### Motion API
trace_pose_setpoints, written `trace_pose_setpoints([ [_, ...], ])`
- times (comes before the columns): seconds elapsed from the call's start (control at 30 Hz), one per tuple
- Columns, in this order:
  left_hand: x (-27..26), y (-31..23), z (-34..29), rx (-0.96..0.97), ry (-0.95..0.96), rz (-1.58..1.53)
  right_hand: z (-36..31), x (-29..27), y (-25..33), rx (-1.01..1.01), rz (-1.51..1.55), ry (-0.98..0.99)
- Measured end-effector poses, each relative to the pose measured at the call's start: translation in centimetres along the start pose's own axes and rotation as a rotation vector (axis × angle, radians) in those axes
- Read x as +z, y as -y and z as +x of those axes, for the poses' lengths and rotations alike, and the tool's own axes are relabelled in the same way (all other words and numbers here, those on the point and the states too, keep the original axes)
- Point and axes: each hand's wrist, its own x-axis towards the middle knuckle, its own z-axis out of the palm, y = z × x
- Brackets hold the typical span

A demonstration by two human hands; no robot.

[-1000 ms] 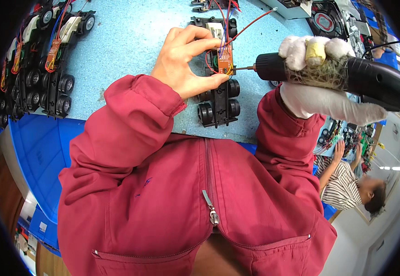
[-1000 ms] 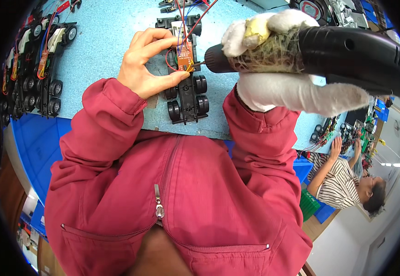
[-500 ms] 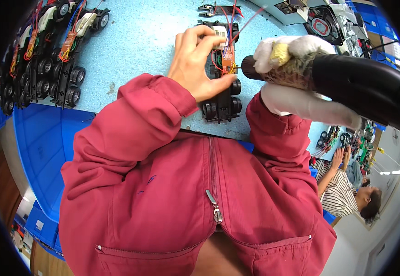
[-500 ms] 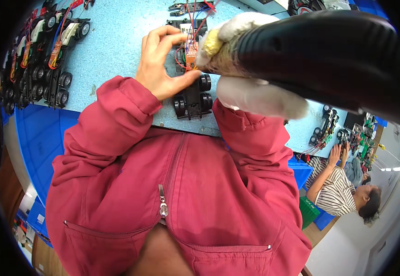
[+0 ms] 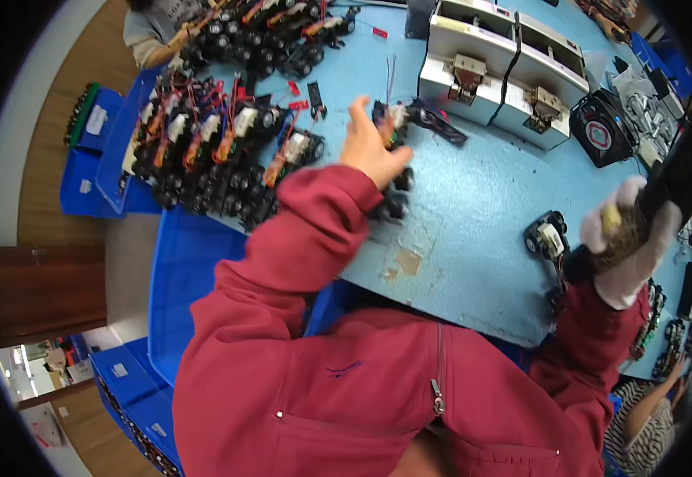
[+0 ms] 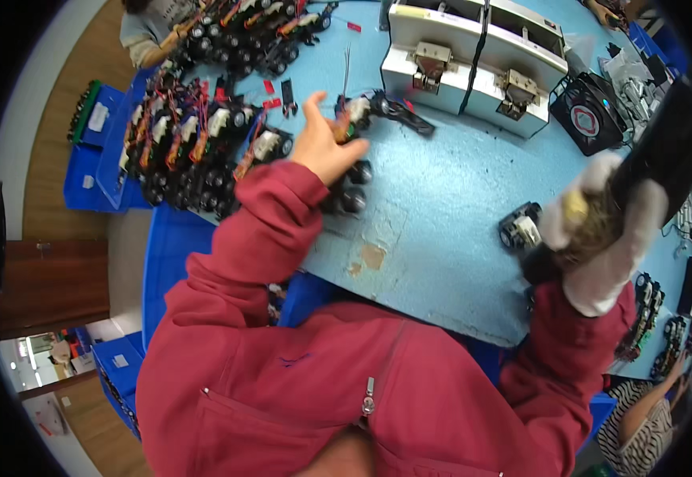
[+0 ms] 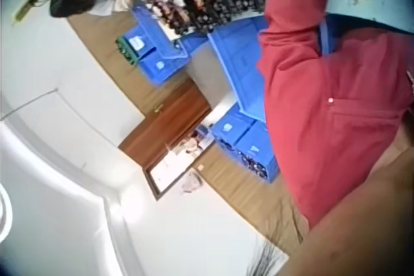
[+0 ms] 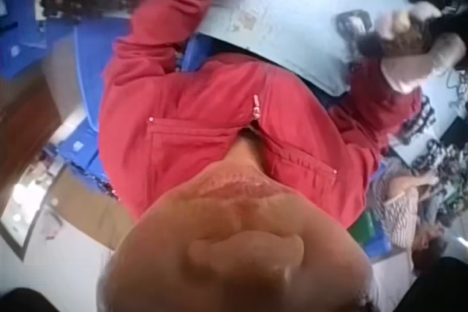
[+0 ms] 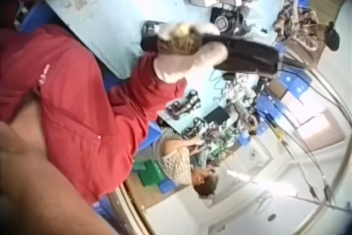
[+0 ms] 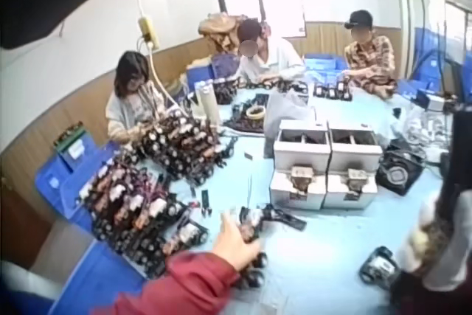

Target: Assembling toy cars by installing electronic components and fastening them with an electric screwdriver at a factory workbench.

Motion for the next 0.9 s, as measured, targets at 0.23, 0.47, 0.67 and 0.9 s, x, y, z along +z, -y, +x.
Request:
trace_pose_setpoints([
  [0.23, -8.5, 0.6, 18.0, 0.203, -0.123, 0.434, -4.1, -12.7, 1.0, 0.575, -0.698, -0.413],
  [0.47, -10.5, 14.3, 31.5, 0.206, -0.023, 0.713, -9.3, -18.0, 0.9, 0.741, -0.893, -0.456],
  [0.67, -13.4, 18.5, 34.6, 0.131, -0.201, 0.846, -8.6, -18.1, 1.0, 0.954, -0.88, -0.109],
  [0.9, 0.1, -2.7, 8.9, 1.052, -0.109, 0.225, -9.4, -14.4, -2.5, 0.883, -0.764, 0.101],
])
